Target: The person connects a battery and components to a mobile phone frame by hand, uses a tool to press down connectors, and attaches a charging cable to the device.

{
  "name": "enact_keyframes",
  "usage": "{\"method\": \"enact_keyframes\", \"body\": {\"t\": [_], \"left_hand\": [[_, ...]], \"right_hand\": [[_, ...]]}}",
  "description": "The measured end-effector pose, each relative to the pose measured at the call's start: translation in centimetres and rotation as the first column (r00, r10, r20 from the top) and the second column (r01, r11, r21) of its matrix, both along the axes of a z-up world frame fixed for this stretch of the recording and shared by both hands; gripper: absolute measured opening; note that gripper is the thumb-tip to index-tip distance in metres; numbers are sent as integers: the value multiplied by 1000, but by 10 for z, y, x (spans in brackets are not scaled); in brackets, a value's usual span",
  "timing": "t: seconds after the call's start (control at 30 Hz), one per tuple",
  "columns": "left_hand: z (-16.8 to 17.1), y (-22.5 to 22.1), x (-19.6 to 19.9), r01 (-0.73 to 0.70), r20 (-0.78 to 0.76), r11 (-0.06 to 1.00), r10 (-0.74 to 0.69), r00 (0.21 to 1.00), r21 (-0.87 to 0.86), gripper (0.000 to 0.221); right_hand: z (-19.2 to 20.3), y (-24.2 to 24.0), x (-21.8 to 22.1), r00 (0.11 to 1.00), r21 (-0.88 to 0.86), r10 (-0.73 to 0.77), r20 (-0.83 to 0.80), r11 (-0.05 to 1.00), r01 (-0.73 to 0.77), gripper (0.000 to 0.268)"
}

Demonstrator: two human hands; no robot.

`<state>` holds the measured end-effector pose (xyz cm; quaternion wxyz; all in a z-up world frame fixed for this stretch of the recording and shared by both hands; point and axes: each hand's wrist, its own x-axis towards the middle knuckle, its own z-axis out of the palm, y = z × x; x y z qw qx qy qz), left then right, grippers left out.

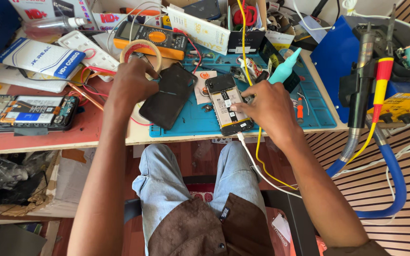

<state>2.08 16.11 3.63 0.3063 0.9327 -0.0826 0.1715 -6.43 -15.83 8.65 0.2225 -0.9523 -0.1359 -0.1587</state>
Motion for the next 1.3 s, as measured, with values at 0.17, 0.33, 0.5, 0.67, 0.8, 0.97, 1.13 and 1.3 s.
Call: {"method": "enact_keyframes", "body": {"t": [0.17, 0.33, 0.5, 0.67, 0.8, 0.97, 1.13, 1.3], "left_hand": [[26, 1, -22, -80, -312, 959, -9, 950, -273, 38], [36, -6, -24, -94, -384, 933, -49, 922, -347, 35], [46, -10, -32, -107, -429, 842, -156, 890, -528, 35], [46, -8, -37, -52, -416, 755, -302, 858, -654, 48], [36, -12, -44, 78, -2, 980, -79, 997, -181, 60], [25, -36, -59, 140, 472, 971, -32, 881, -194, 54], [36, -61, -59, 116, 31, 84, -665, 746, -990, 49], [24, -80, -53, 81, 188, -174, -788, 586, -981, 51]], "right_hand": [[3, 20, -11, 985, -107, -28, 169, 993, 47, 31], [-6, 60, -13, 949, 320, 207, -237, 939, -125, 39], [-31, 81, 12, 861, 702, 419, -289, 704, -107, 48], [-46, 67, 33, 842, 745, 453, -292, 660, -97, 41], [-38, 47, 31, 879, 672, 427, -212, 717, -186, 41], [-15, 24, 20, 902, 595, 418, -106, 754, -279, 39], [15, 8, 13, 893, 485, 395, -215, 837, -253, 38], [13, -6, 8, 923, 350, 354, -153, 892, -284, 35]]}}
